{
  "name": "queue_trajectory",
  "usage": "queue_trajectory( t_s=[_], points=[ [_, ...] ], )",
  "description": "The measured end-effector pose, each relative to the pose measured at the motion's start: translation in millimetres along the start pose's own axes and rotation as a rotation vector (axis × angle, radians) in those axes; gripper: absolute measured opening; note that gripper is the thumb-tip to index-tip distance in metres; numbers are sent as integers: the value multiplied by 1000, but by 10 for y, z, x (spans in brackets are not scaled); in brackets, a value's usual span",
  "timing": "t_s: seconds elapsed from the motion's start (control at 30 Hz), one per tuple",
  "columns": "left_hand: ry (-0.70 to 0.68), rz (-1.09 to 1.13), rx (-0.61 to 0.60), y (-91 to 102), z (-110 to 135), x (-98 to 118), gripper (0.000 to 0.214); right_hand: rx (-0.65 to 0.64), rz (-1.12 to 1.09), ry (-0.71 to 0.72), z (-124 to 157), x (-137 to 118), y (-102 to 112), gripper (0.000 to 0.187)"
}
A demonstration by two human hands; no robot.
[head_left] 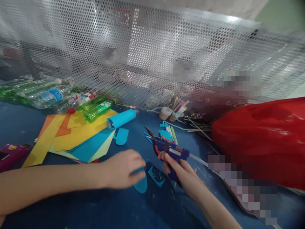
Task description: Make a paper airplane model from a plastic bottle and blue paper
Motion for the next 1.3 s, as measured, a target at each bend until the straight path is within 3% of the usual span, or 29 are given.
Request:
queue_trajectory(
  t_s=[0.07, 0.17, 0.27, 0.43, 0.83, 1.3],
  points=[
    [0, -94, -121, -177, 196, 189, 56, -23, 122, -77, 52, 30, 16, 41],
    [-6, -155, -229, -376, 333, 343, 68, -138, 304, -203, 156, 83, -39, 41],
    [33, -197, -247, -453, 301, 342, 74, -211, 362, -165, 207, 5, -155, 36],
    [28, -252, -225, -471, 247, 348, 75, -202, 385, 5, 196, -205, -299, 32],
    [13, -228, -168, -433, 284, 356, 69, -256, 479, 35, 134, -184, -486, 34],
    [61, -171, -174, -480, 280, 303, 68, -275, 629, 15, 124, -143, -465, 39]
  ],
)
Point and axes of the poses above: each hand's wrist, its own z-axis away from the middle knuckle, its own y-axis out of the back of the hand, x = y × z, the point moved 8 cm from there along -z, towards the middle knuckle, and after that the axes turned 5 degrees about -z, right-handed, at the moved point
